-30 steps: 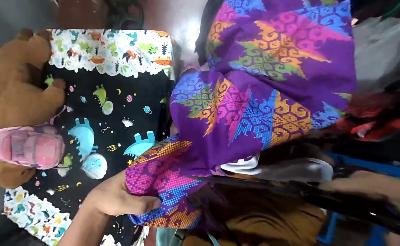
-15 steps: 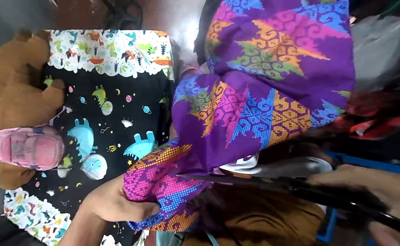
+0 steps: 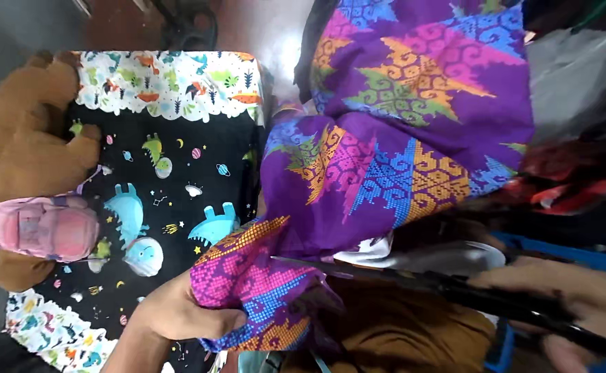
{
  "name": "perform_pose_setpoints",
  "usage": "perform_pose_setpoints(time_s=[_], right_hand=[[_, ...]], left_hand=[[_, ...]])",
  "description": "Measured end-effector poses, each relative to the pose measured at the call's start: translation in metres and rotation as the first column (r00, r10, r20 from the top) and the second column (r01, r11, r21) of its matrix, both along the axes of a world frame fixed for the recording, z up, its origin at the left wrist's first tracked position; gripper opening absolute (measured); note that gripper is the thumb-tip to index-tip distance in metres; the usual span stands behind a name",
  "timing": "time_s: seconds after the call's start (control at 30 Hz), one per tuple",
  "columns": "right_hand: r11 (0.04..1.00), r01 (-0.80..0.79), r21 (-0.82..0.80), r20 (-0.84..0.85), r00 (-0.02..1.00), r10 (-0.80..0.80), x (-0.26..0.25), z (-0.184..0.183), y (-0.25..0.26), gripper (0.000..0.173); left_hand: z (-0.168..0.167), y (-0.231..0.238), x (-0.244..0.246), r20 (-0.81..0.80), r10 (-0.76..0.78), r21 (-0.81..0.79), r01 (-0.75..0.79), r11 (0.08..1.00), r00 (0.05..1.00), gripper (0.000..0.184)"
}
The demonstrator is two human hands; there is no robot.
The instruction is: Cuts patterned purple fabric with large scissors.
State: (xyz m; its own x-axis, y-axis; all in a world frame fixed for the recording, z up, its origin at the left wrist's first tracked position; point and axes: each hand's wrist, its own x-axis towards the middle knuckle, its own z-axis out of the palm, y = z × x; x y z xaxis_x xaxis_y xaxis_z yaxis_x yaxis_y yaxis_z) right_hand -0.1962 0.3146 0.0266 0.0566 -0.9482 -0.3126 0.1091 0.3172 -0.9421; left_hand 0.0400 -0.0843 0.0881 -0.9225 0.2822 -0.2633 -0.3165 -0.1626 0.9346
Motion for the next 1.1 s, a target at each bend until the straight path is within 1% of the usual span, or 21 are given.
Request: perform_pose_setpoints(time_s=[0.07,0.2,0.3,0.37,0.43,0.47,0.5,0.53,0.57,0.6,0.63,0.67,0.7,0.73,0.77,0.8,0.83,0.87,0.93,0.97,1.1], right_hand=[[1.000,0.032,-0.001,0.026,0.999,-0.032,0.005,0.000,-0.001,0.047],[0.999,0.050,-0.011,0.024,0.999,-0.049,0.011,-0.003,0.000,0.047],[0.997,0.075,0.005,0.026,0.997,-0.075,0.016,-0.001,0.005,0.046],[0.993,0.115,0.030,0.015,0.993,-0.116,0.023,0.002,0.010,0.047],[0.984,0.172,0.037,0.027,0.984,-0.173,0.033,0.003,0.015,0.046],[0.979,0.200,0.030,0.040,0.979,-0.201,0.038,0.002,0.018,0.046],[0.974,0.227,0.021,0.053,0.972,-0.227,0.043,0.000,0.021,0.046],[0.968,0.248,0.021,0.073,0.966,-0.249,0.047,-0.002,0.025,0.045],[0.964,0.266,0.023,0.092,0.959,-0.267,0.052,-0.005,0.028,0.045],[0.961,0.277,0.028,0.102,0.955,-0.278,0.056,-0.007,0.031,0.046],[0.959,0.281,0.037,0.106,0.953,-0.283,0.060,-0.009,0.034,0.047],[0.957,0.285,0.051,0.113,0.951,-0.289,0.063,-0.009,0.036,0.048],[0.955,0.289,0.067,0.117,0.948,-0.295,0.067,-0.010,0.038,0.049],[0.953,0.294,0.076,0.115,0.947,-0.301,0.071,-0.011,0.039,0.049],[0.949,0.302,0.085,0.123,0.943,-0.311,0.075,-0.012,0.040,0.049],[0.947,0.311,0.083,0.127,0.939,-0.320,0.079,-0.013,0.042,0.048],[0.945,0.320,0.069,0.125,0.937,-0.327,0.083,-0.015,0.044,0.049],[0.944,0.324,0.056,0.120,0.937,-0.329,0.087,-0.015,0.045,0.050],[0.942,0.332,0.043,0.108,0.936,-0.334,0.094,-0.014,0.044,0.053],[0.939,0.342,0.042,0.108,0.932,-0.345,0.097,-0.013,0.043,0.055],[0.927,0.375,0.021,0.134,0.917,-0.375,0.108,-0.009,0.037,0.057]], left_hand=[[-0.007,0.001,0.004,-0.028,0.011,0.006,-0.011,1.000,1.000,0.045],[-0.011,0.007,0.005,-0.044,0.057,0.019,-0.056,0.998,0.997,0.045],[-0.013,0.015,0.007,-0.056,0.120,0.009,-0.119,0.993,0.991,0.044],[-0.018,0.026,0.008,-0.070,0.195,-0.009,-0.196,0.981,0.978,0.042],[-0.026,0.041,0.007,-0.087,0.279,0.036,-0.276,0.960,0.957,0.038],[-0.031,0.049,0.007,-0.084,0.318,0.118,-0.308,0.944,0.944,0.036],[-0.038,0.057,0.007,-0.054,0.361,0.225,-0.341,0.913,0.931,0.033],[-0.044,0.065,0.006,0.010,0.402,0.335,-0.382,0.861,0.916,0.035],[-0.051,0.071,0.002,0.085,0.404,0.469,-0.394,0.790,0.911,0.047],[-0.057,0.076,-0.005,0.196,0.391,0.603,-0.425,0.675,0.899,0.063],[-0.059,0.080,-0.014,0.315,0.376,0.682,-0.483,0.549,0.871,0.074],[-0.062,0.082,-0.021,0.405,0.364,0.724,-0.537,0.434,0.839,0.078],[-0.064,0.084,-0.025,0.450,0.370,0.731,-0.573,0.371,0.813,0.074],[-0.066,0.084,-0.026,0.448,0.387,0.729,-0.580,0.363,0.806,0.065],[-0.064,0.086,-0.025,0.432,0.434,0.690,-0.600,0.405,0.791,0.051],[-0.059,0.088,-0.023,0.401,0.499,0.599,-0.632,0.491,0.768,0.038],[-0.053,0.091,-0.020,0.365,0.568,0.479,-0.672,0.564,0.737,0.029],[-0.047,0.093,-0.016,0.330,0.633,0.376,-0.713,0.592,0.700,0.026],[-0.038,0.100,-0.013,0.220,0.741,0.174,-0.773,0.610,0.635,0.029],[-0.034,0.102,-0.012,0.160,0.765,0.132,-0.782,0.609,0.624,0.028],[-0.025,0.110,-0.009,-0.014,0.785,0.087,-0.781,0.618,0.620,0.023]])
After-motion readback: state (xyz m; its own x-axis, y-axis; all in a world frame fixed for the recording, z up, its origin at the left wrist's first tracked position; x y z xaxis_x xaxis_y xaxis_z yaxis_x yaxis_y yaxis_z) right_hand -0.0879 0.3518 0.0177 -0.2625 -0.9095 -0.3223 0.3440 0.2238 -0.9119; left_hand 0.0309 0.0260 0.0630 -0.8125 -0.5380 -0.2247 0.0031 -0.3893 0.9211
